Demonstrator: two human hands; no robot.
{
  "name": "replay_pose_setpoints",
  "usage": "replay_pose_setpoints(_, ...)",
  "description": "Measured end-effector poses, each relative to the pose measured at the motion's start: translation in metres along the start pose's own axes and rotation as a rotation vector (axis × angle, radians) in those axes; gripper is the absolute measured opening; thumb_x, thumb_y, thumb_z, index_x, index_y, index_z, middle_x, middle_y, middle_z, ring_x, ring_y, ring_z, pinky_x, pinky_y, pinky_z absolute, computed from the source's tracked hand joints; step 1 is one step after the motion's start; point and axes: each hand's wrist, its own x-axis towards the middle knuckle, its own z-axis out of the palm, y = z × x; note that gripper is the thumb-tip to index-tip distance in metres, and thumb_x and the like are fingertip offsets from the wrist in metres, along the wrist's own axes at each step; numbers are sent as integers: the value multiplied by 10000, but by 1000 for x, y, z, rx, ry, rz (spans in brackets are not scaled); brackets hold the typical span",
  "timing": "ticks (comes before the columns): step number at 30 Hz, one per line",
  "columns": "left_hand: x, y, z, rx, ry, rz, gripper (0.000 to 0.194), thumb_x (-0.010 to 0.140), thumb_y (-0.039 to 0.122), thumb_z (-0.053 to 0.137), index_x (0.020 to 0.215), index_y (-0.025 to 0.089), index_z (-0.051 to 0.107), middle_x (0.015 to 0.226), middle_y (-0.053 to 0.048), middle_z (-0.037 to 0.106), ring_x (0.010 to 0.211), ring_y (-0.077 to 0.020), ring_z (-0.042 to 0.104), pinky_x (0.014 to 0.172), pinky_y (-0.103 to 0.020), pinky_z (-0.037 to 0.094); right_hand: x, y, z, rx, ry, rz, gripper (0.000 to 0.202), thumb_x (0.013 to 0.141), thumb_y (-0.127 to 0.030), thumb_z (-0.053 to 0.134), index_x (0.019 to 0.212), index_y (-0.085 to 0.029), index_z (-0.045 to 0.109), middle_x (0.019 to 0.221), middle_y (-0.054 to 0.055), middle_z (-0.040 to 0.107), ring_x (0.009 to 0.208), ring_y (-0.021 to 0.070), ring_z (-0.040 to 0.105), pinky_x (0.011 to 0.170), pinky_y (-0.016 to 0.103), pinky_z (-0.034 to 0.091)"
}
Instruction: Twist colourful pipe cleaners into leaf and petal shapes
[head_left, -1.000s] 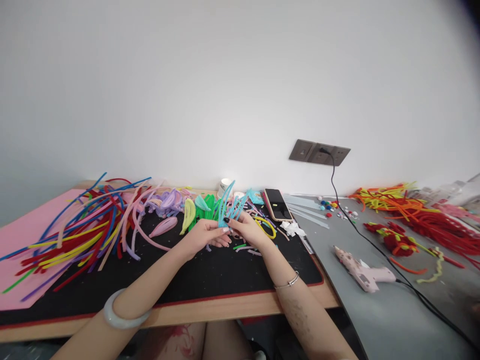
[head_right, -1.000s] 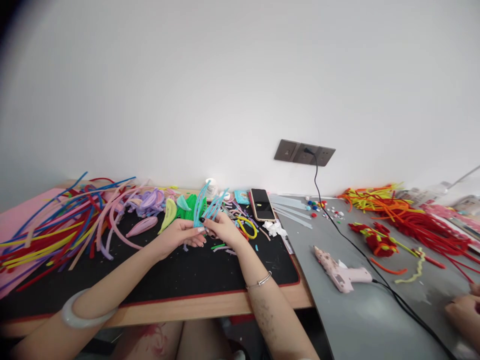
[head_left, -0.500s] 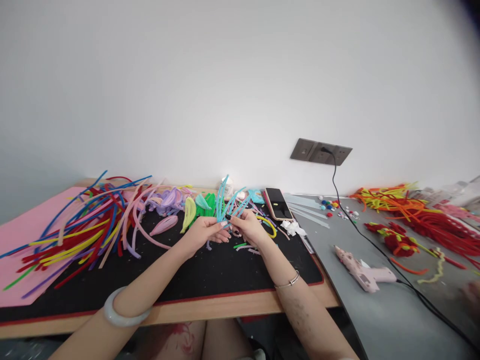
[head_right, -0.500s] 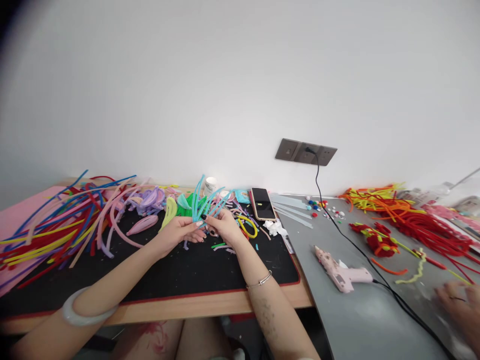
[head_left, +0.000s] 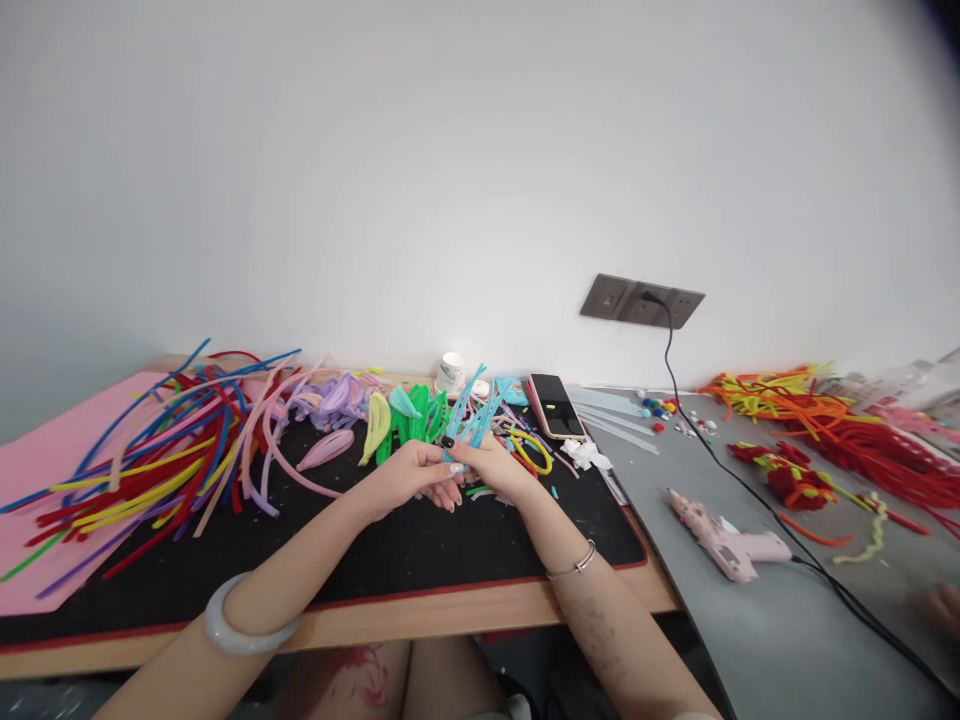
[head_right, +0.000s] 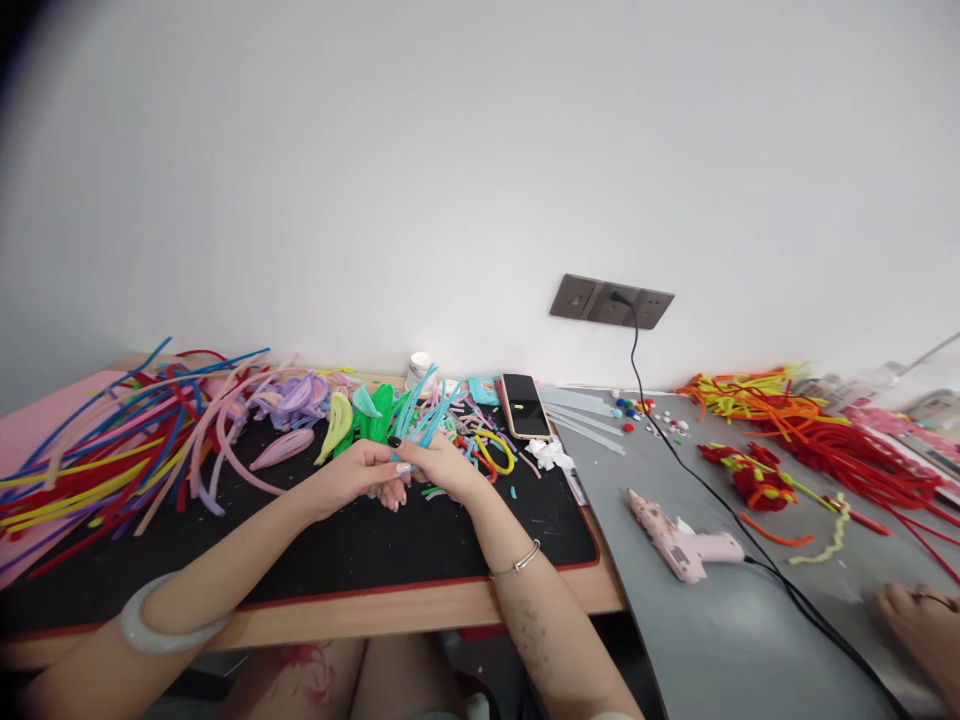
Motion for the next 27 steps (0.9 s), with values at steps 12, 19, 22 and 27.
replay_pose_setpoints(12,-9,8,-3,9,-174,-9,372,730,479,702,676,116,637,591,-81,705,491,-151,642,512,-246,494,6,-12,-23,386,225,-21,535,662,-432,691,521,-222,219,422,-91,180,379,45,118,372,216,117)
replay_pose_setpoints(19,-3,4,-12,-6,-72,5,388,706,501,716,686,122,636,611,-76,712,504,-143,644,514,-230,477,5,-26,-45,459,379,-189,570,836,-586,490,551,-215,164,435,-84,139,375,73,107,355,213,154)
replay_pose_setpoints(22,0,3,-15,-94,78,36,422,651,526,751,700,122,640,610,-59,707,513,-129,641,529,-221,484,4,-26,-53,494,378,-257,569,846,-640,427,560,-212,184,445,-85,151,382,76,102,356,211,159)
replay_pose_setpoints(27,2,1,-12,-149,94,57,431,639,525,762,711,119,637,608,-55,704,513,-123,640,545,-221,495,6,-11,-29,295,54,-25,522,709,-622,625,608,-208,323,476,-106,259,380,39,163,368,183,117)
